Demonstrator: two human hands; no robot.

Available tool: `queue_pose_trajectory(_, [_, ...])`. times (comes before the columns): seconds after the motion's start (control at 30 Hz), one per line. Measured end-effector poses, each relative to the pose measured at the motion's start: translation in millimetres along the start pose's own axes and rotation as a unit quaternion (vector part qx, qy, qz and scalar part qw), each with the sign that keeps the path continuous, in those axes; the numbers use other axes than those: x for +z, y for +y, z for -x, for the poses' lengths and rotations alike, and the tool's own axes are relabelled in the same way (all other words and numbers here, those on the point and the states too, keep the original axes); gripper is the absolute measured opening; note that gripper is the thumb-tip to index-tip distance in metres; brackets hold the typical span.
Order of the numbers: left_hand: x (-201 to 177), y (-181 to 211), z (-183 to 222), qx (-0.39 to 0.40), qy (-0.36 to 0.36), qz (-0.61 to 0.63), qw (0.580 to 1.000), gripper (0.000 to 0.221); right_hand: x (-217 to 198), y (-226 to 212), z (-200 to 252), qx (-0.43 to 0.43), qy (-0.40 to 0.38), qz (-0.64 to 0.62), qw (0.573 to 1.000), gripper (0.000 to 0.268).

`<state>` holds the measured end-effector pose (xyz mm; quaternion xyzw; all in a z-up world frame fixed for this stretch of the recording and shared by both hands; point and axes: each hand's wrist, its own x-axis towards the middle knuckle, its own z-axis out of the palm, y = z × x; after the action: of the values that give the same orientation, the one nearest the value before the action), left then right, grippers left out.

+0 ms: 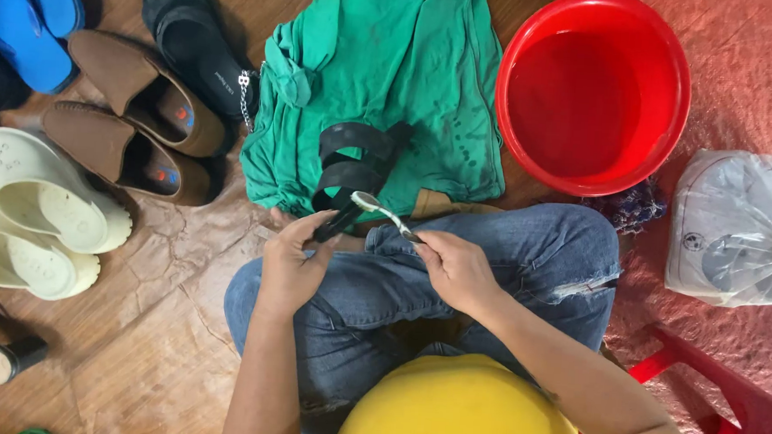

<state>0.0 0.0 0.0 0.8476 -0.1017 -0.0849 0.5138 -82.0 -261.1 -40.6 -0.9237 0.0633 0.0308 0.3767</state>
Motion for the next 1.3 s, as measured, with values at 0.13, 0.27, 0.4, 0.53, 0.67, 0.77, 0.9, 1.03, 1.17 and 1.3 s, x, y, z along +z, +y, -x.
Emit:
queue_pose_trajectory(0.13, [-2,-1,-4,-0.03,0.041,0.009,0.999,0.035,7,29,-44,0.024,-0.007,0.03,0.999,0.027])
queue_pose_trajectory(0.27, [0,-10,-5,-0.098,0.064,0.037,0.992,0.038,4,3,-61,0.032,0.0,0.057,0.998,0.026])
queue_pose_trajectory(0.4, [-5,18,-17,-0.079,0.065,-0.037,0.994,0.04,13,-1,-63,-0.014,-0.03,0.025,0.999,0.027])
queue_pose_trajectory(0.53, [-1,17,-18,-0.103,0.058,-0.058,0.991,0.038,23,52,-93,0.057,-0.05,0.075,0.994,0.029])
queue_pose_trajectory(0.67, [-2,8,-18,-0.127,0.052,-0.068,0.988,0.035,26,27,-89,0.073,-0.069,0.109,0.989,0.03])
queue_pose_trajectory(0.77, [-1,18,-21,-0.13,0.03,-0.072,0.988,0.033,22,-7,-51,0.02,-0.118,0.049,0.992,0.031])
queue_pose_trajectory(0.9, [-1,23,-22,-0.113,0.01,-0.101,0.988,0.036,4,10,-57,0.032,-0.107,0.074,0.991,0.029])
queue_pose_trajectory(1.03, [2,-4,-26,-0.097,-0.035,-0.144,0.984,0.042,23,33,-65,0.014,-0.02,0.1,0.995,0.029])
queue_pose_trajectory(1.17, [9,-17,-35,-0.184,-0.125,-0.144,0.964,0.082,47,50,-65,0.041,0.021,0.026,0.999,0.031])
queue_pose_trajectory(1.3, [11,13,-34,-0.105,-0.093,-0.173,0.975,0.069,-29,34,-63,0.107,0.001,0.044,0.993,0.037])
